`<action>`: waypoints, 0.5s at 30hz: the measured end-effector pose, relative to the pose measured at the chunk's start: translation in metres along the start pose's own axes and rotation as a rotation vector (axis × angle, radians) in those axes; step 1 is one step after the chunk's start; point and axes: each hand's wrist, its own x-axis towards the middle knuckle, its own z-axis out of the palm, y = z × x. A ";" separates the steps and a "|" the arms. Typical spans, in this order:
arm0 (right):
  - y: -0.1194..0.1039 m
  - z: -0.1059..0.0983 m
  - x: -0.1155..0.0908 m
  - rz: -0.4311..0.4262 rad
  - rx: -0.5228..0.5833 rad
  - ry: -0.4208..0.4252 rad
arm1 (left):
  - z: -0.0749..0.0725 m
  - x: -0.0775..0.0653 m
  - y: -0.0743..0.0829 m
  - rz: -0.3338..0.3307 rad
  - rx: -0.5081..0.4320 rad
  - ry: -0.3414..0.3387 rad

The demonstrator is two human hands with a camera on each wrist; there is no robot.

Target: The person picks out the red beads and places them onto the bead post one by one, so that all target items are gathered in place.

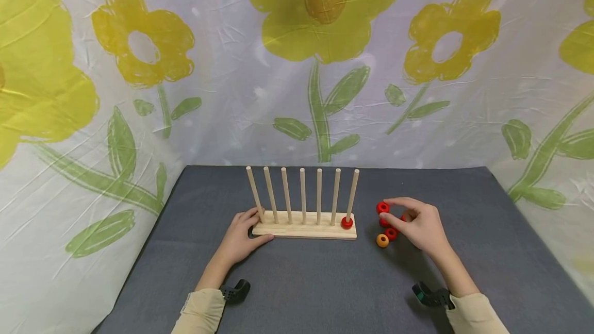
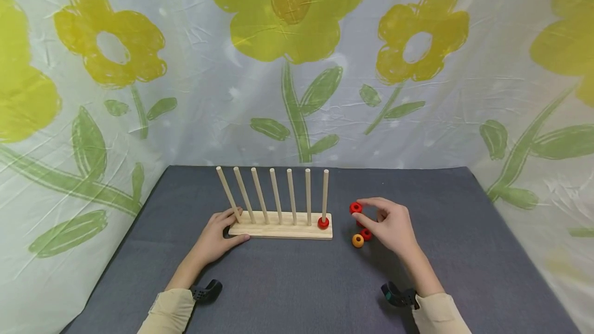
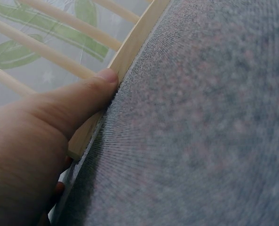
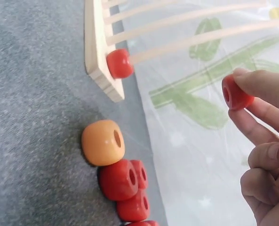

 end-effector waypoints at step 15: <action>-0.009 0.005 0.011 -0.033 -0.019 0.027 | 0.000 0.000 -0.001 -0.001 -0.002 0.000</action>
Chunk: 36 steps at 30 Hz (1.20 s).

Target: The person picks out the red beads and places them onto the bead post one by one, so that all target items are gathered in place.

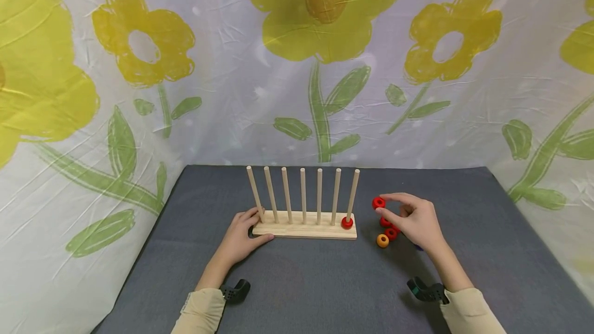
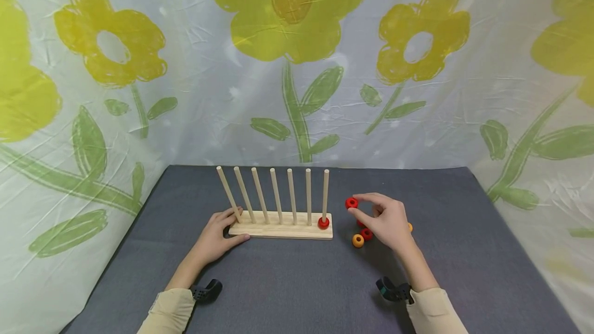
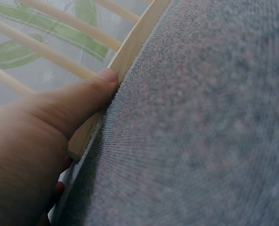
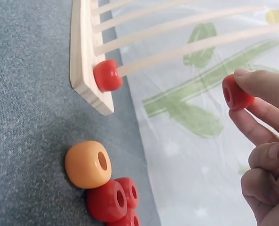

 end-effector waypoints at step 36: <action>-0.010 0.003 0.017 -0.044 0.056 0.040 | 0.000 0.001 0.001 0.002 0.004 0.002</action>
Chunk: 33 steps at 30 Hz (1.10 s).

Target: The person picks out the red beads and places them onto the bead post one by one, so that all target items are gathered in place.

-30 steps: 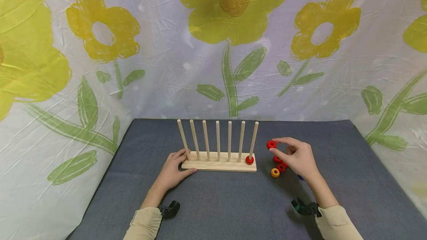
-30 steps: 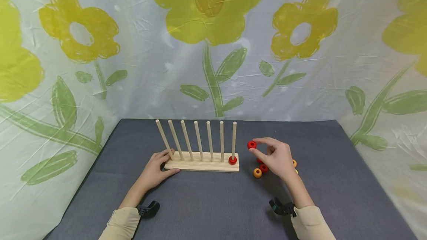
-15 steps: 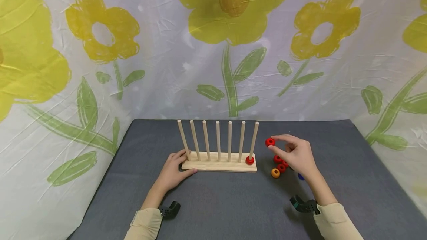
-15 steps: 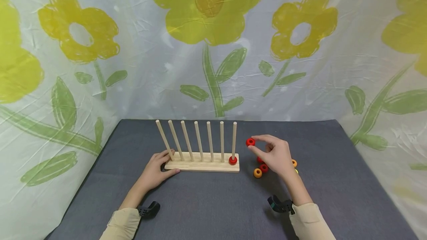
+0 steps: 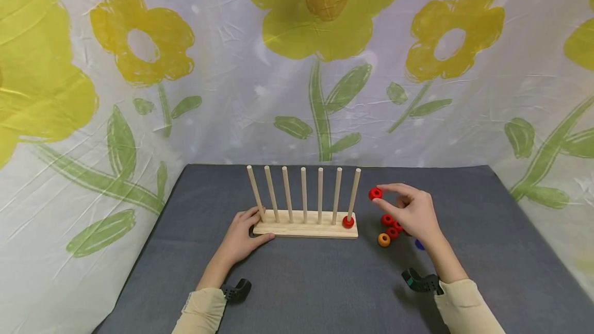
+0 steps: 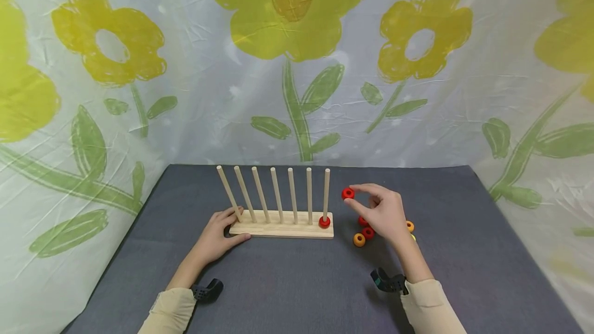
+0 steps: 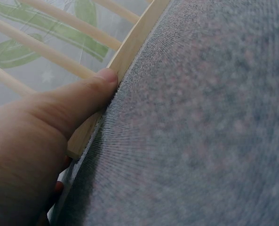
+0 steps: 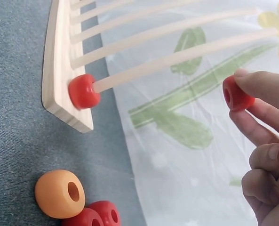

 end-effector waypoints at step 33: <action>-0.005 -0.011 0.012 0.025 0.008 0.033 | 0.000 -0.001 0.000 -0.007 -0.006 -0.001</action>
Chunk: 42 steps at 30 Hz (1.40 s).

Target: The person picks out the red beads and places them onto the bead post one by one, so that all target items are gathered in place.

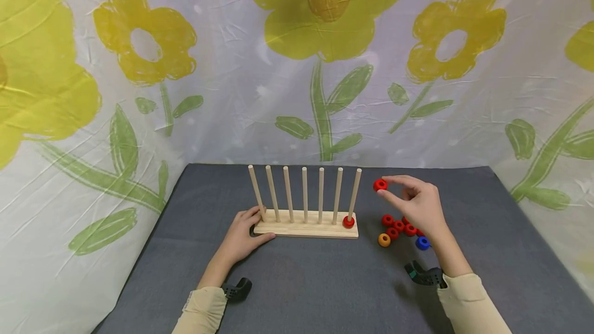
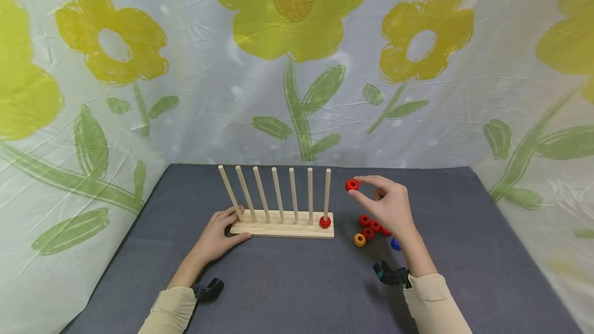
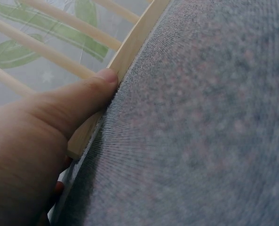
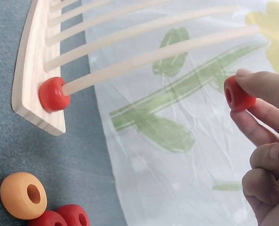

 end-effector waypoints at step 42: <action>-0.016 0.002 0.009 -0.026 0.035 0.026 | 0.000 -0.001 0.001 0.012 -0.003 0.005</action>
